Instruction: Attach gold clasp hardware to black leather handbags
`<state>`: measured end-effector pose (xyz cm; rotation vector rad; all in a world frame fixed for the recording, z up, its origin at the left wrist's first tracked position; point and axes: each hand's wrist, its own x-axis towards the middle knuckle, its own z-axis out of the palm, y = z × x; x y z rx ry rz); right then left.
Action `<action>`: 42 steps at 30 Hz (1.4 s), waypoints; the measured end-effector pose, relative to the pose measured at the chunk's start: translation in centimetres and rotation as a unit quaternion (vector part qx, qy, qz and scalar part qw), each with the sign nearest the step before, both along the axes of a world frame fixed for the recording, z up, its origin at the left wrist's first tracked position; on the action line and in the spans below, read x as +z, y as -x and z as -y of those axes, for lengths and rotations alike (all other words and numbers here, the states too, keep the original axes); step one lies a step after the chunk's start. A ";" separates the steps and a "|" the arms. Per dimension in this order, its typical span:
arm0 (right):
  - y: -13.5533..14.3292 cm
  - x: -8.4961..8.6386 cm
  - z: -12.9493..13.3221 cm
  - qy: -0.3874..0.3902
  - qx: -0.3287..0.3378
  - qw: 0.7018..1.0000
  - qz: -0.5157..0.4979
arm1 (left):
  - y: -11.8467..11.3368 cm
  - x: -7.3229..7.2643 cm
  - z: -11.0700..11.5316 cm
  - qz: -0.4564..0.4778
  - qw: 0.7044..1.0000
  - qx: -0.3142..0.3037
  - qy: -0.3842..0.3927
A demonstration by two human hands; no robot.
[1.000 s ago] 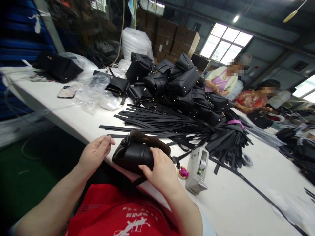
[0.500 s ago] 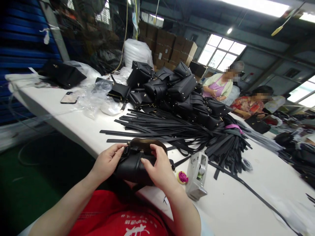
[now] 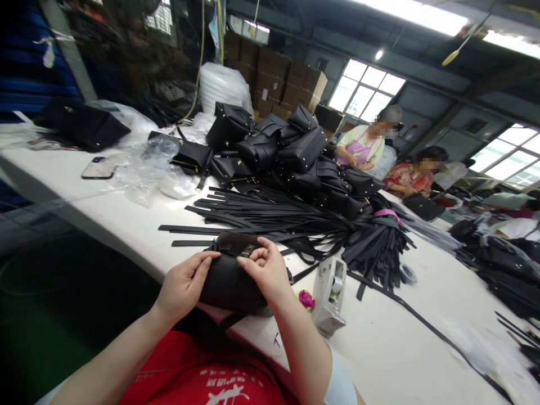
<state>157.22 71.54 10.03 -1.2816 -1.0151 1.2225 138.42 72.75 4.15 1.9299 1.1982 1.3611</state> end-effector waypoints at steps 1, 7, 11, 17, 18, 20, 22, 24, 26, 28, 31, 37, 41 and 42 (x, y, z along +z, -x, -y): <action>0.0 0.0 0.2 0.002 0.011 1.000 0.001 | 0.0 0.3 0.1 0.004 1.000 -0.004 -0.002; 0.1 0.4 1.3 0.003 0.113 0.992 0.057 | 0.4 3.1 0.2 0.023 0.999 -0.019 -0.017; 0.4 0.5 1.8 -0.023 0.140 0.983 0.117 | 0.4 5.4 -0.8 0.036 0.994 -0.071 0.082; 0.4 -0.1 1.7 -0.029 0.175 0.981 0.081 | -0.4 7.5 -2.3 0.006 0.978 -0.131 0.162; 0.4 -0.1 1.7 -0.032 0.178 0.980 0.080 | -0.5 7.6 -2.3 0.009 0.977 -0.137 0.162; 0.4 -0.1 1.7 -0.045 0.182 0.978 0.092 | -0.8 7.9 -2.4 0.006 0.976 -0.145 0.160; 0.5 0.1 1.8 -0.067 0.184 0.973 0.123 | -0.9 8.0 -2.5 -0.007 0.976 -0.146 0.159; 0.6 0.5 1.9 -0.086 0.177 0.965 0.173 | -1.0 8.1 -2.5 -0.013 0.976 -0.147 0.159; 0.7 0.7 2.1 -0.102 0.162 0.954 0.232 | -1.0 8.1 -2.5 -0.004 0.976 -0.150 0.159; 0.7 0.7 2.2 -0.116 0.144 0.940 0.287 | -1.0 8.1 -2.6 0.004 0.977 -0.149 0.155; 0.7 0.3 2.1 -0.132 0.115 0.914 0.366 | -0.9 8.0 -2.7 -0.001 0.977 -0.147 0.154; 0.6 -0.2 2.2 -0.144 0.104 0.882 0.437 | -0.7 8.1 -2.8 -0.036 0.975 -0.169 0.143; 0.6 0.0 2.5 -0.142 0.108 0.885 0.430 | -0.8 8.4 -2.4 -0.024 0.973 -0.178 0.142; 0.6 0.0 2.5 -0.145 0.109 0.884 0.430 | -0.8 8.5 -2.4 -0.022 0.973 -0.178 0.143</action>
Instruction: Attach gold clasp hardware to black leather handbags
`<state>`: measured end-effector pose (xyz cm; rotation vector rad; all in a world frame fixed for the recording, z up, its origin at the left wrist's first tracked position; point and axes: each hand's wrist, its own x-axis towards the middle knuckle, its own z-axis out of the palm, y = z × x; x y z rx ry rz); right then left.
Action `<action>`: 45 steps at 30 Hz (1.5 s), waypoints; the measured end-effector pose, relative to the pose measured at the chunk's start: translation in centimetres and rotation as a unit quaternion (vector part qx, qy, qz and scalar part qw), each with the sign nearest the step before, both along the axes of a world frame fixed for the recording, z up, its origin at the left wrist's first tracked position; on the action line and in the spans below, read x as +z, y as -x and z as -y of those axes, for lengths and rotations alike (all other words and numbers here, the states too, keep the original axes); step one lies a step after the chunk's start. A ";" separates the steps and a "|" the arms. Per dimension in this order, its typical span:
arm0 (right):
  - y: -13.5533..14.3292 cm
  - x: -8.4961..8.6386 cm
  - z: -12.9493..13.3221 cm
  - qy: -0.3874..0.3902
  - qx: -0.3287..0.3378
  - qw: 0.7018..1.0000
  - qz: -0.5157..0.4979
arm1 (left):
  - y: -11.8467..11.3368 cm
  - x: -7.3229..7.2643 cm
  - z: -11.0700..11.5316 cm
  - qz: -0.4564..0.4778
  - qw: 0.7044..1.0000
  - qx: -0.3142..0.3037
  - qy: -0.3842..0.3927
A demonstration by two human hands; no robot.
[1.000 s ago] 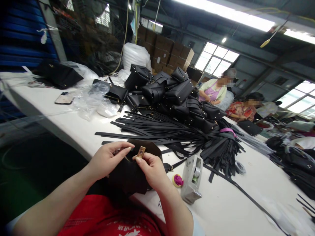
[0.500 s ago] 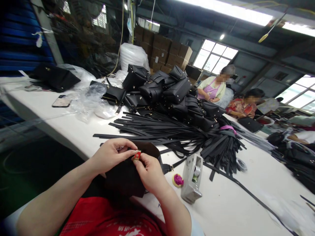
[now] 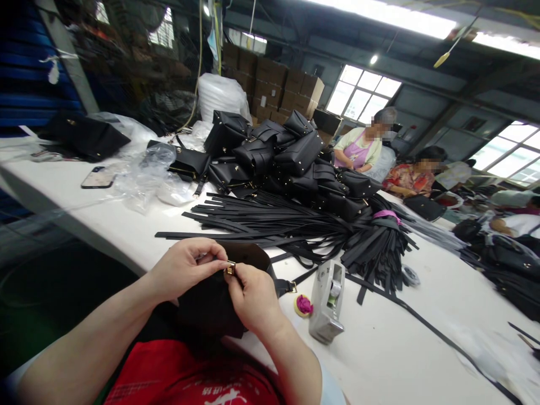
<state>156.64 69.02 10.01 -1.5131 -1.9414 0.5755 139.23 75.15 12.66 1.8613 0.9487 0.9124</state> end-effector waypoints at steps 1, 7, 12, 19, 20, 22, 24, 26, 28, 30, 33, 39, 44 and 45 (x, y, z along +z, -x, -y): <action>0.0 0.0 0.1 -0.003 0.003 1.000 0.001 | 0.1 0.1 0.0 -0.001 1.000 -0.003 0.001; 0.3 0.2 0.4 -0.012 0.024 0.999 0.024 | 1.1 0.9 -0.6 -0.082 0.995 -0.060 -0.022; 0.6 0.1 0.6 -0.018 0.036 0.998 0.045 | 1.9 1.5 -0.9 -0.140 0.984 -0.107 -0.018; 1.0 -0.3 0.9 0.000 0.011 1.000 -0.001 | 1.1 1.1 0.4 -0.146 0.987 -0.030 -0.053; 1.0 -0.3 0.9 0.000 0.004 1.000 -0.010 | 0.8 0.8 0.8 -0.138 0.989 -0.012 -0.057; 1.2 -0.4 1.0 -0.004 -0.018 1.000 -0.014 | 0.3 0.2 1.7 -0.120 0.990 0.021 -0.066; 1.2 -0.4 1.0 -0.015 -0.049 0.999 -0.008 | -0.2 -0.5 2.7 -0.108 0.991 0.041 -0.072; 1.1 -0.4 0.9 -0.023 -0.077 0.997 -0.006 | -0.6 -1.1 3.6 -0.097 0.991 0.057 -0.078; 1.0 -0.3 0.7 -0.019 -0.091 0.995 -0.026 | -0.8 -1.6 4.2 -0.078 0.991 0.074 -0.083; 0.8 -0.1 0.5 0.000 -0.085 0.993 -0.076 | -0.8 -2.0 4.2 -0.047 0.990 0.093 -0.092; 0.6 0.1 0.4 0.035 -0.052 0.984 -0.165 | -0.6 -2.2 3.5 -0.022 0.988 0.114 -0.100; 0.2 -0.1 0.3 0.073 0.000 0.967 -0.244 | -0.2 -1.3 1.8 0.035 0.997 0.063 0.003; -0.3 -0.6 0.0 0.102 0.035 0.959 -0.263 | -0.1 -0.8 1.2 0.023 0.999 0.018 0.016; -0.4 -0.7 0.0 0.100 0.034 0.960 -0.259 | 0.0 -0.8 1.2 0.015 1.000 0.014 0.013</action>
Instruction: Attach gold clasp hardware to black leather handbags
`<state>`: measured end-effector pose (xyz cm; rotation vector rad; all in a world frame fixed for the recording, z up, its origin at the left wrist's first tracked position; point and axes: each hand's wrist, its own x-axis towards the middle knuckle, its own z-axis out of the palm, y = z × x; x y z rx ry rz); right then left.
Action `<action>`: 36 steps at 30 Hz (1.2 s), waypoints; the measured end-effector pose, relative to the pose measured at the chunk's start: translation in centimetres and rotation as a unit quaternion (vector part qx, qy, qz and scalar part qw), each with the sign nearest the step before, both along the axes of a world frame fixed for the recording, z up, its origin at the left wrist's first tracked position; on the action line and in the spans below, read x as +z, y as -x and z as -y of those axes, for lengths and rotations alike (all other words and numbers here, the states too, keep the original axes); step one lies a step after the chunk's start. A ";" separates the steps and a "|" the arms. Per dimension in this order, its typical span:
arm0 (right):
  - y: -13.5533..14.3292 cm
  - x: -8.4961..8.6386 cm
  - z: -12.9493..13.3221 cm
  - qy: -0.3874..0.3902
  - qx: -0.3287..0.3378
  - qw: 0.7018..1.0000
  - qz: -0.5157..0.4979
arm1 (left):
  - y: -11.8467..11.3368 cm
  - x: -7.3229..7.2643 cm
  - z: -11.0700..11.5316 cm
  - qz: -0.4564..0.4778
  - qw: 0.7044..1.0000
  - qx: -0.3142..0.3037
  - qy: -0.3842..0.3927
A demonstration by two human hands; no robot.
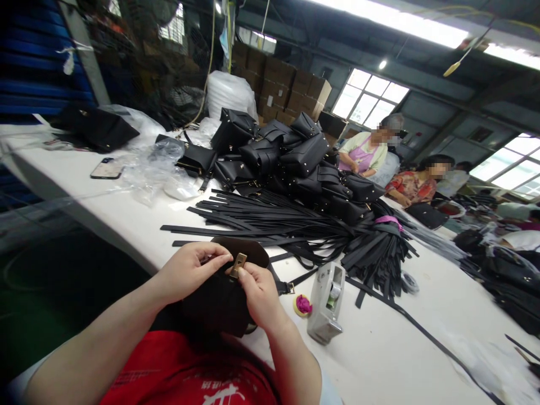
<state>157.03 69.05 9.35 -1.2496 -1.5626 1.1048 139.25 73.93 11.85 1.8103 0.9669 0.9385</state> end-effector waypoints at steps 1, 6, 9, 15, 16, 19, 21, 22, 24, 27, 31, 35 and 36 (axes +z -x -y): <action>0.0 -0.1 -0.1 -0.001 -0.007 1.000 0.009 | 0.1 -0.1 0.0 -0.009 1.000 0.000 -0.004; 0.0 -0.4 -0.3 0.000 -0.052 0.996 0.071 | 0.6 -0.5 0.6 -0.085 0.995 -0.006 -0.057; 0.1 -0.7 -0.5 0.015 -0.049 0.996 0.077 | 0.9 -0.5 1.1 -0.139 0.987 -0.003 -0.086; 0.0 -1.0 -1.0 0.045 -0.058 0.996 0.046 | 1.3 -0.2 2.1 -0.236 0.958 0.006 -0.164; 0.0 -0.9 -1.1 0.049 -0.063 0.996 0.040 | 1.3 -0.2 2.2 -0.242 0.951 0.008 -0.191; 0.0 -0.6 -1.2 0.070 -0.071 0.995 0.020 | 1.2 -0.7 2.6 -0.242 0.926 0.030 -0.289; 0.0 -0.4 -1.3 0.077 -0.073 0.994 0.013 | 1.2 -1.0 2.8 -0.254 0.901 0.032 -0.350; 0.1 -0.3 -1.3 0.077 -0.074 0.994 0.016 | 1.2 -1.0 2.9 -0.266 0.888 0.029 -0.374; 0.1 -0.3 -1.3 0.071 -0.078 0.994 0.033 | 1.1 -1.0 3.0 -0.292 0.862 0.028 -0.413; 0.2 -0.4 -1.4 0.062 -0.086 0.993 0.059 | 0.9 -0.7 3.2 -0.327 0.829 0.032 -0.454; 0.4 -0.6 -1.6 0.044 -0.086 0.991 0.088 | 0.5 -0.3 3.4 -0.370 0.790 0.019 -0.488; 0.6 -0.5 -1.7 0.037 -0.089 0.989 0.111 | 0.3 -0.3 3.4 -0.398 0.765 -0.002 -0.507; 0.6 -0.4 -1.7 0.034 -0.089 0.988 0.120 | 0.2 -0.3 3.4 -0.404 0.759 -0.003 -0.510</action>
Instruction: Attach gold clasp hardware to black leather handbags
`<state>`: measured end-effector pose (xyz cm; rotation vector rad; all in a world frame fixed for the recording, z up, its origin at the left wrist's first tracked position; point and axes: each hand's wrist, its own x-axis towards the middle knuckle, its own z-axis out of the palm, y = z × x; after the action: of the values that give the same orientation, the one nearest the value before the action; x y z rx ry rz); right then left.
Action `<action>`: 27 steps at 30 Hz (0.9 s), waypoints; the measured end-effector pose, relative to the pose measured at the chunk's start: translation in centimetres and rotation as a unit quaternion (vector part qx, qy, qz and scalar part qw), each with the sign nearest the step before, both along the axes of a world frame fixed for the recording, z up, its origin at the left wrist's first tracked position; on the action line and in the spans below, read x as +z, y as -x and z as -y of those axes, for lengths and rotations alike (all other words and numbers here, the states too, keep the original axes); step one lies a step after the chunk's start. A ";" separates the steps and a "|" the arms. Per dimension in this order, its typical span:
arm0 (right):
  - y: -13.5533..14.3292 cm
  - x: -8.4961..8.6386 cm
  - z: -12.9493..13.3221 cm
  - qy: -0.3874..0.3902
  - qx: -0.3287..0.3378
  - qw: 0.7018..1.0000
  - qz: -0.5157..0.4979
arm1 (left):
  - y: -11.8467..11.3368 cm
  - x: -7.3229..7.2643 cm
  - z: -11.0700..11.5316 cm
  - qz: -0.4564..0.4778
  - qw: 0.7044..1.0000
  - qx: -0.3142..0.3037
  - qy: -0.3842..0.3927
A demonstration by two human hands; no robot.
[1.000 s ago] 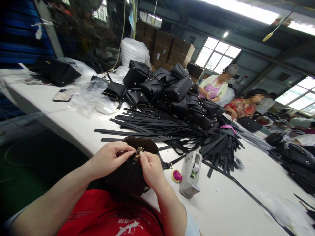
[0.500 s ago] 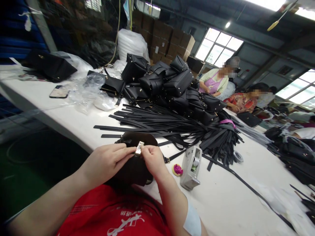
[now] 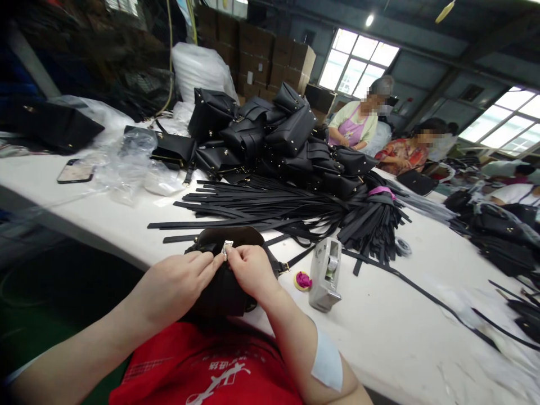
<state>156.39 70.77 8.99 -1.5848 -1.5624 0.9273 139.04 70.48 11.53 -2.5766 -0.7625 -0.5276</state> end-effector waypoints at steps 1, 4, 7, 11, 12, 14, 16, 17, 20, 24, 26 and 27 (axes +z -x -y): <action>0.1 0.1 0.0 -0.001 0.001 1.000 0.010 | -0.1 0.0 0.0 -0.008 1.000 0.003 -0.005; 0.3 0.3 -0.1 -0.001 0.000 1.000 0.025 | -0.4 -0.2 0.3 -0.024 0.999 0.018 -0.015; 0.3 0.1 -0.1 -0.001 0.005 1.000 0.023 | -0.7 -0.4 0.4 -0.029 0.999 0.022 -0.027; 0.0 -0.3 0.2 -0.007 0.028 0.999 -0.037 | -0.8 -0.4 0.0 -0.008 0.999 0.022 -0.034; 0.0 -0.3 0.3 -0.007 0.035 0.997 -0.061 | -0.7 -0.4 -0.2 0.004 0.999 0.024 -0.030; 0.0 -0.3 0.7 0.002 0.050 0.994 -0.102 | -0.6 -0.5 -0.8 0.035 0.999 0.033 -0.012; 0.0 -0.1 0.9 0.011 0.060 0.991 -0.122 | -0.5 -0.6 -1.4 0.072 0.996 0.045 0.017; 0.1 0.0 1.0 0.012 0.063 0.990 -0.127 | -0.4 -0.6 -1.8 0.095 0.994 0.049 0.034; 0.0 0.2 1.1 0.004 0.062 0.989 -0.136 | 0.0 -0.8 -2.7 0.164 0.982 0.044 0.079; -0.3 0.3 0.9 0.000 0.058 0.989 -0.134 | 0.7 -1.0 -3.1 0.199 0.976 0.001 0.085; -0.4 0.5 0.9 0.006 0.062 0.992 -0.107 | 1.0 -1.1 -3.0 0.176 0.980 -0.023 0.084; -0.5 0.6 0.9 0.012 0.063 0.994 -0.092 | 1.2 -1.2 -2.9 0.157 0.983 -0.032 0.085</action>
<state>156.86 69.89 9.55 -1.3872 -1.5395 1.1304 137.87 73.37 10.37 -2.7162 -0.8628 -0.9438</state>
